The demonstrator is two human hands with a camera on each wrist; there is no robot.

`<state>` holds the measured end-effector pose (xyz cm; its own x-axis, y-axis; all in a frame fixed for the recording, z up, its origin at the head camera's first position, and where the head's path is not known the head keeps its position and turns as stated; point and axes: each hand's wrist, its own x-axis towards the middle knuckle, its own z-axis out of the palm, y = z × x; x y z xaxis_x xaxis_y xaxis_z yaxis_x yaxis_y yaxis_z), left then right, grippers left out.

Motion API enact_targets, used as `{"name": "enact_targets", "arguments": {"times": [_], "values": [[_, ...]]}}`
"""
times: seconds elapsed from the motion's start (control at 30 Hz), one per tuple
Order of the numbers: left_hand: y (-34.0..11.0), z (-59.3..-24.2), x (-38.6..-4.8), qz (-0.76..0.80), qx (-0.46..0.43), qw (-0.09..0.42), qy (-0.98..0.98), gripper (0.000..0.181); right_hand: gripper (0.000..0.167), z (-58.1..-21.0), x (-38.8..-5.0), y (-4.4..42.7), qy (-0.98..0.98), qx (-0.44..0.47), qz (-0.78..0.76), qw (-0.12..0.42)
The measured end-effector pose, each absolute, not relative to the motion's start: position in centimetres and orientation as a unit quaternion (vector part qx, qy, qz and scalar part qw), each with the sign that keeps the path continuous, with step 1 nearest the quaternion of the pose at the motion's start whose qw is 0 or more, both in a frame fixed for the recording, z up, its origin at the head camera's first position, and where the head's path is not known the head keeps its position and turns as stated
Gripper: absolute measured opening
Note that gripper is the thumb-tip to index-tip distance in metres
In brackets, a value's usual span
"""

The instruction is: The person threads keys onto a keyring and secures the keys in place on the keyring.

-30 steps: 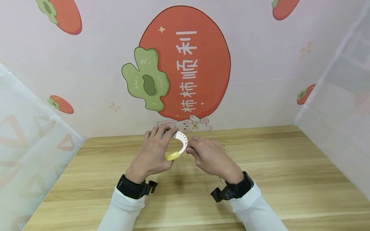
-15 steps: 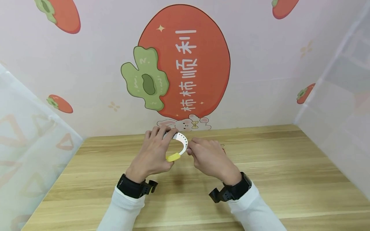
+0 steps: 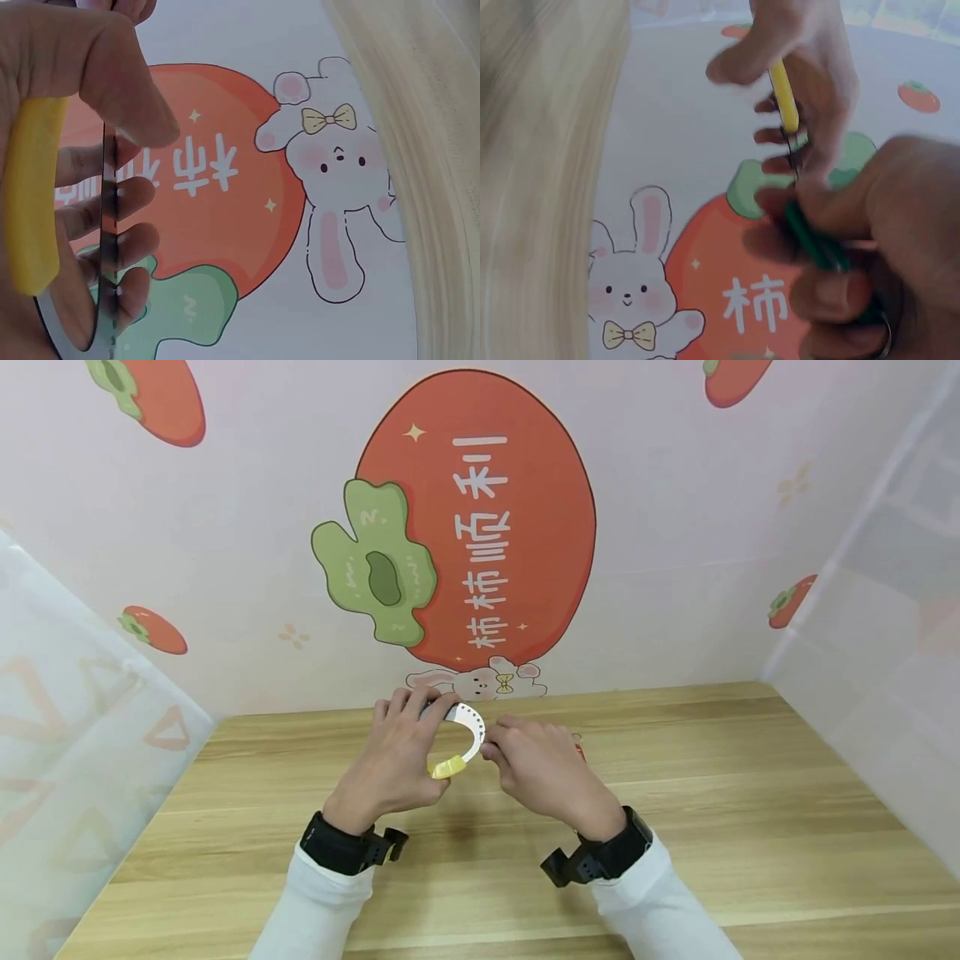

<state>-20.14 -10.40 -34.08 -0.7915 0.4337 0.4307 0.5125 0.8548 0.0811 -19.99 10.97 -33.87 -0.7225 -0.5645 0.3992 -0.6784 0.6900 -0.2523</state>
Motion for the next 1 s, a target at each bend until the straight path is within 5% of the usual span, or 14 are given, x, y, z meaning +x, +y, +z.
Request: {"name": "enact_targets", "arguments": {"times": [0.3,0.67,1.0], "values": [[-11.1,-33.4,-19.8,-0.135,-0.263,0.167,-0.941,0.087,0.010,-33.2,-20.3,12.2,-0.873,0.409,0.251,0.089],[-11.4,-33.2,-19.7,-0.167,-0.267,0.162,-0.935,0.083,0.005,-33.6,-20.3,11.9,-0.871,0.416,0.214,0.150],[-11.3,-33.0,-19.6,-0.169,-0.272,0.182,-0.930,0.084,0.005,-33.4,-20.4,12.0,-0.867,0.404,0.265,0.122]]}}
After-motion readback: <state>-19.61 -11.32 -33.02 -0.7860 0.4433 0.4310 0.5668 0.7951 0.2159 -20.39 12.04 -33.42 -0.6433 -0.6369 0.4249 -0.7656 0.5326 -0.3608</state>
